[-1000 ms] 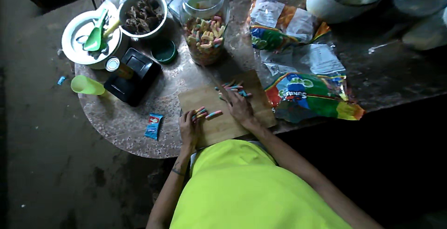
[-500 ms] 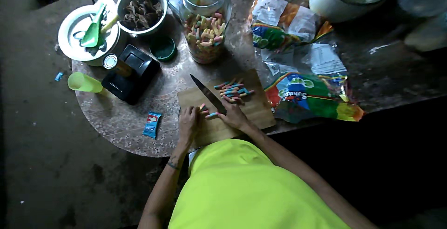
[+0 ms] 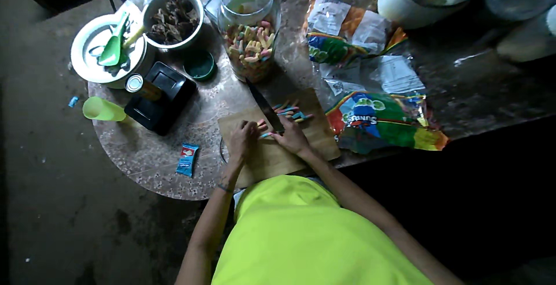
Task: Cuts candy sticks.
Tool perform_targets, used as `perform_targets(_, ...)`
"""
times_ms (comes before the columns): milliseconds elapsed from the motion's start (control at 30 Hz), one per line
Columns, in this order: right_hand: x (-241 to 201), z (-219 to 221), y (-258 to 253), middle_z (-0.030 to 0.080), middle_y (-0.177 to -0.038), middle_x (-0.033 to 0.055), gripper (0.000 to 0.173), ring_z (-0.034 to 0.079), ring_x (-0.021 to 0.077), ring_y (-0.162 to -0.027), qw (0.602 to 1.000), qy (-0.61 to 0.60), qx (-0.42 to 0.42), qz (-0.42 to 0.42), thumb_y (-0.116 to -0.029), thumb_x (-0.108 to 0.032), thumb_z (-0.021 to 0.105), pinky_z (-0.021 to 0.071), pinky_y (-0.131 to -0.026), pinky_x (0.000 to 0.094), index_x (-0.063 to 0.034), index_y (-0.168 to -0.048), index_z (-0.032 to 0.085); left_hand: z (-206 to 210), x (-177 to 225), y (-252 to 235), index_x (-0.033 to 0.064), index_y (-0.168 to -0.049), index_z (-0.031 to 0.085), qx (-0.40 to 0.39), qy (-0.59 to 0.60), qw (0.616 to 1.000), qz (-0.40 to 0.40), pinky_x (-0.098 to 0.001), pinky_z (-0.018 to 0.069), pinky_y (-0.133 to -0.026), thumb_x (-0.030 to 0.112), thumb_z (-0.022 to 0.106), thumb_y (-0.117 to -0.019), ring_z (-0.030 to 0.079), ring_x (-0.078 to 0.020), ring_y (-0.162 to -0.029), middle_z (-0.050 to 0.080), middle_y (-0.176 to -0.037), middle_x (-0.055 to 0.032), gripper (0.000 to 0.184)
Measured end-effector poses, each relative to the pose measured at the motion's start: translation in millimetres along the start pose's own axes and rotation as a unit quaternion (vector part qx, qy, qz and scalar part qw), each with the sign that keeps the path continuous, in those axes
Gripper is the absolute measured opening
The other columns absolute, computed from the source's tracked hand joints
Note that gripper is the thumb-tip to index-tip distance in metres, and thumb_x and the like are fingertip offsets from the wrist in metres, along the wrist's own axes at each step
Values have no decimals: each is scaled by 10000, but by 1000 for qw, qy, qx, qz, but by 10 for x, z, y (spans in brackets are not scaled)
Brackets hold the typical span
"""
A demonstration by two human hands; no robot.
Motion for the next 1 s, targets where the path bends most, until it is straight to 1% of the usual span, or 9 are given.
perform_targets(100,-43,69,1,732,-1052,235,555,720,416,-968,999,29,1,-25,-922,-112,763,551,-903,603,12,-1416,543,34,-50,51,98,-1202,749,-21,14,1000,7,-544,494,-996,138,709,-958,635,-360,-1135,679,-1202,-176,251)
perform_targets(167,-80,106,7,723,-1094,252,550,710,434,-1007,999,44,-13,-29,-927,-109,752,532,-932,610,26,-1418,543,20,-34,119,99,-1238,746,-35,34,999,16,-538,493,-986,112,693,-964,628,-369,-1117,664,-1210,-198,279)
perform_targets(300,-70,140,-11,704,-1158,266,566,697,447,-1045,998,52,-30,-19,-939,-138,747,526,-943,621,23,-1436,530,-57,-76,299,2,-1399,594,26,75,996,40,-504,515,-1017,155,665,-991,630,-386,-1173,623,-1299,-257,442)
perform_targets(467,-68,163,-43,721,-1077,247,538,713,429,-967,997,54,-38,-26,-927,-147,765,550,-889,605,15,-1397,559,-94,-67,429,-49,-1212,684,77,31,995,49,-546,503,-1016,150,804,-867,639,-420,-1162,666,-1247,-249,416)
perform_targets(533,-118,134,-24,726,-1040,239,531,720,414,-934,998,46,-22,-37,-911,-138,777,557,-870,596,22,-1373,571,-105,-140,475,-52,-1161,681,82,27,996,25,-524,503,-1030,166,796,-880,632,-412,-1172,659,-1237,-249,373)
perform_targets(667,-121,130,-11,746,-1040,198,561,731,368,-952,999,13,0,-51,-887,-138,803,565,-895,570,44,-1363,569,-167,-220,608,-40,-1040,722,115,31,993,25,-511,526,-968,157,764,-903,660,-389,-1070,692,-1109,-232,243)
perform_targets(767,-61,240,-33,716,-1140,222,568,709,386,-1034,998,30,-23,-42,-911,-154,781,545,-952,571,29,-1399,555,-183,-232,726,-47,-1036,713,124,22,992,14,-512,534,-957,167,759,-909,661,-396,-1065,687,-1101,-239,254)
perform_targets(867,-76,277,-35,702,-1164,232,497,695,393,-1060,997,48,-32,-50,-919,-130,766,532,-975,567,42,-1350,587,-210,-234,848,-46,-1035,721,148,2,989,-1,-505,555,-920,190,763,-905,675,-406,-1037,694,-1072,-247,272)
perform_targets(1000,-86,306,-32,706,-1146,236,511,695,400,-1058,997,52,-39,-47,-922,-143,763,533,-969,573,40,-1364,580,-167,-229,848,-12,-1184,714,120,0,992,-24,-508,559,-915,173,718,-938,672,-401,-1036,677,-1112,-255,308)
Point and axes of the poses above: each hand's wrist, its own y-axis away from the middle knuckle, its own z-axis out of the palm, x = y × z, the point moved 10 cm from there along -y, towards the middle knuckle
